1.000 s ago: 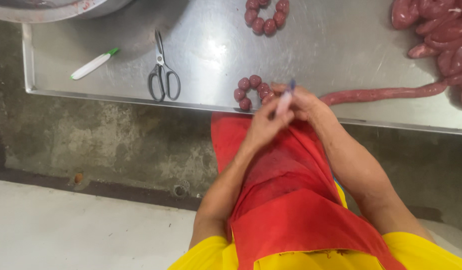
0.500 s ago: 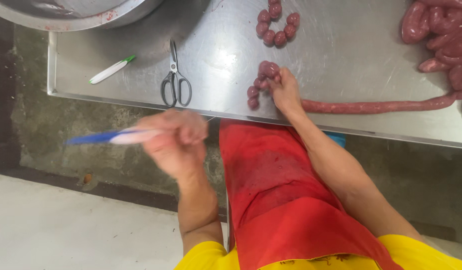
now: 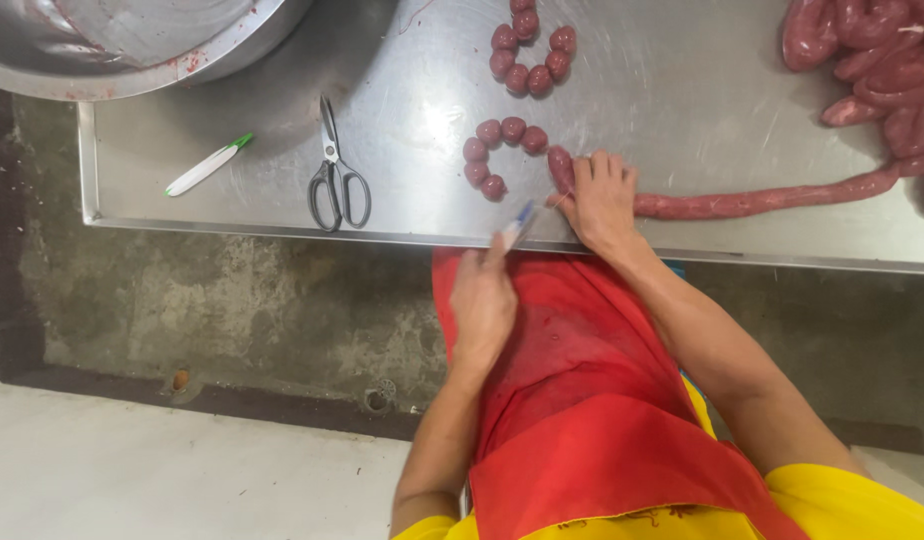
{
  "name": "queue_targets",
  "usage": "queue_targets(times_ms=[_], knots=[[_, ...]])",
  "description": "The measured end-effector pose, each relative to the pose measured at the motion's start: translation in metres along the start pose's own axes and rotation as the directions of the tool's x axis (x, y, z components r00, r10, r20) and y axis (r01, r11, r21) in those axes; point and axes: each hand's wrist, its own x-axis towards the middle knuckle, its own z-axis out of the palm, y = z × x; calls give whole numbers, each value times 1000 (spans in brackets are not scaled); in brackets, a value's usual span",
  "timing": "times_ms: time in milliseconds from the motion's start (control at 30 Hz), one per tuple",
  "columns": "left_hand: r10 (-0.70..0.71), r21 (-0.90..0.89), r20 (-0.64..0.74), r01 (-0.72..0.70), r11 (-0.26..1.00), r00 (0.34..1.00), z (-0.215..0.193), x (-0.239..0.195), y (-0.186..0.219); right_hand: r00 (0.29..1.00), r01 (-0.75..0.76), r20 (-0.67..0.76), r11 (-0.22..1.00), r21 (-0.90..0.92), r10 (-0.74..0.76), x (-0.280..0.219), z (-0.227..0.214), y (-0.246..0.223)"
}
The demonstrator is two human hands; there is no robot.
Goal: The person prepares a long casing of ground meat into small sausage segments by tying them with a thin string and cutting the string with scissors.
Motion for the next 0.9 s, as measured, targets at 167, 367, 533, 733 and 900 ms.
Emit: queue_targets(times_ms=[167, 367, 533, 733, 900], knots=[[58, -253, -11, -59, 966, 998, 78, 73, -8, 996, -7, -86, 952, 305, 35, -8, 8, -12], [46, -275, -54, -59, 960, 997, 78, 192, -19, 1000, -24, -2, 945, 325, 26, -1, 36, -40], [284, 299, 111, -305, 904, 952, 112, 188, 22, 980, -201, 107, 787, 583, 170, 6, 47, -46], [279, -374, 166, -201, 905, 946, 88, 199, 39, 972, 221, -215, 677, 702, -95, -12, 66, 4], [317, -561, 8, -258, 786, 949, -14, 151, 15, 996, -70, 33, 472, 879, 86, -9, 64, 33]])
